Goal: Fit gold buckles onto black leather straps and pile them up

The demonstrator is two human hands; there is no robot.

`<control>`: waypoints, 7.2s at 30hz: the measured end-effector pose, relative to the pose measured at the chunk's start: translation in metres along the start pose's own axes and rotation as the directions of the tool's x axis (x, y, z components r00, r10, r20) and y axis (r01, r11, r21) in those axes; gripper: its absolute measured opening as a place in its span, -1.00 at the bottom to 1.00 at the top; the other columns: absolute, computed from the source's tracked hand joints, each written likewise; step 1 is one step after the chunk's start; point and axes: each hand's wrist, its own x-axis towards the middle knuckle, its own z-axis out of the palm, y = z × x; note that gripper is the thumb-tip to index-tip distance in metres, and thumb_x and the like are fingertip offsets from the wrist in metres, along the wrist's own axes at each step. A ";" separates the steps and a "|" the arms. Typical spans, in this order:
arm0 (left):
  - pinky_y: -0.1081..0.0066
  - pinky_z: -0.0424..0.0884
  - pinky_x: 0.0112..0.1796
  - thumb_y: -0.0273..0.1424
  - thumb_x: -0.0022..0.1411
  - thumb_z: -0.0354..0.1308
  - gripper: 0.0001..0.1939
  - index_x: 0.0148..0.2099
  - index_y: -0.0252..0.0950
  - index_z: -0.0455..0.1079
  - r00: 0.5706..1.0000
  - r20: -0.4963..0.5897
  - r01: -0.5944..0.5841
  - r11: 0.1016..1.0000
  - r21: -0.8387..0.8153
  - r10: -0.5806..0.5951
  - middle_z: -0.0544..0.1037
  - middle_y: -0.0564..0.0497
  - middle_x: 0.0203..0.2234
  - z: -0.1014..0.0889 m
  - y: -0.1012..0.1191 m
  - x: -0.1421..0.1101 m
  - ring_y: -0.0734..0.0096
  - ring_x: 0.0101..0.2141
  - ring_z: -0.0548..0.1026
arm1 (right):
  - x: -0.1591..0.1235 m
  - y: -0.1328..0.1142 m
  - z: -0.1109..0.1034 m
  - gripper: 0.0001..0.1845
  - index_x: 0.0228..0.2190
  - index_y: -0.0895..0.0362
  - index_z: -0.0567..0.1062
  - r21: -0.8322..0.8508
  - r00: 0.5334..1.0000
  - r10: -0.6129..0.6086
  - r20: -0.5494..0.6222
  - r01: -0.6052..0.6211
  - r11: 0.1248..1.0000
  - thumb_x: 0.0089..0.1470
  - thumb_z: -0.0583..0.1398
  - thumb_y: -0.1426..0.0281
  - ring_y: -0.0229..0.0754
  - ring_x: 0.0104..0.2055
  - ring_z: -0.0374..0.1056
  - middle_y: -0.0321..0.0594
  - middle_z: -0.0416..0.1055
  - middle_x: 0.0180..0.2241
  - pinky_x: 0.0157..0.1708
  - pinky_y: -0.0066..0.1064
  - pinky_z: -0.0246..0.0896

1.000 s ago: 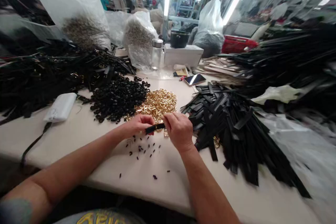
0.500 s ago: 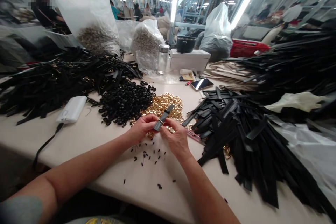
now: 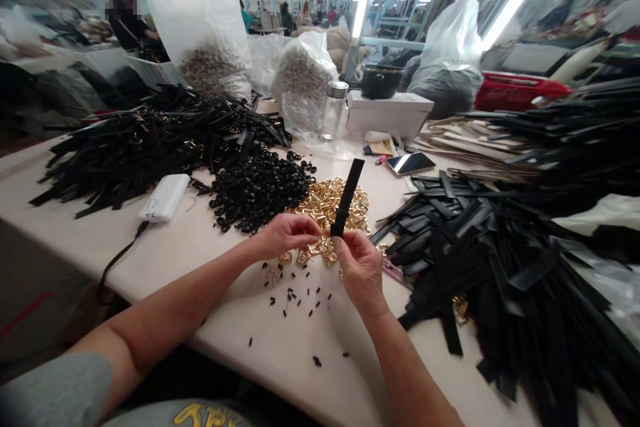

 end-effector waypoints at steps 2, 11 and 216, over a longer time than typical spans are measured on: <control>0.44 0.35 -0.37 -0.51 0.12 0.14 -0.90 -0.35 -0.31 0.49 0.988 -0.094 -0.075 0.916 0.395 0.122 0.51 0.02 -0.45 -0.025 0.002 0.000 0.49 -0.44 0.42 | 0.000 0.000 0.000 -0.84 -0.36 0.10 0.52 -0.053 1.000 -0.031 0.007 0.031 0.998 0.05 0.28 0.26 -0.19 -0.30 0.46 -0.21 0.56 -0.35 -0.23 -0.35 0.34; 0.34 0.34 -0.18 -0.65 0.03 0.11 -0.68 -0.24 -0.21 0.55 0.984 -0.049 -0.026 0.407 0.913 0.172 0.53 -0.03 -0.28 -0.059 -0.016 -0.001 0.34 -0.29 0.41 | 0.001 -0.002 0.001 -0.75 -0.39 0.13 0.45 -0.035 0.999 0.032 0.041 -0.030 0.999 0.02 0.29 0.20 -0.19 -0.38 0.48 -0.18 0.56 -0.40 -0.33 -0.35 0.40; 0.48 0.42 -0.39 -0.24 -0.01 0.36 -0.65 -0.23 -0.34 0.41 0.946 -0.199 0.063 0.747 -0.662 -0.257 0.55 0.01 -0.45 0.016 -0.006 0.003 0.52 -0.49 0.49 | 0.001 0.003 -0.001 -0.80 -0.47 0.11 0.38 -0.234 0.975 0.132 0.178 -0.088 0.968 0.02 0.22 0.25 -0.33 -0.58 0.22 -0.39 0.33 -0.61 -0.56 -0.50 0.12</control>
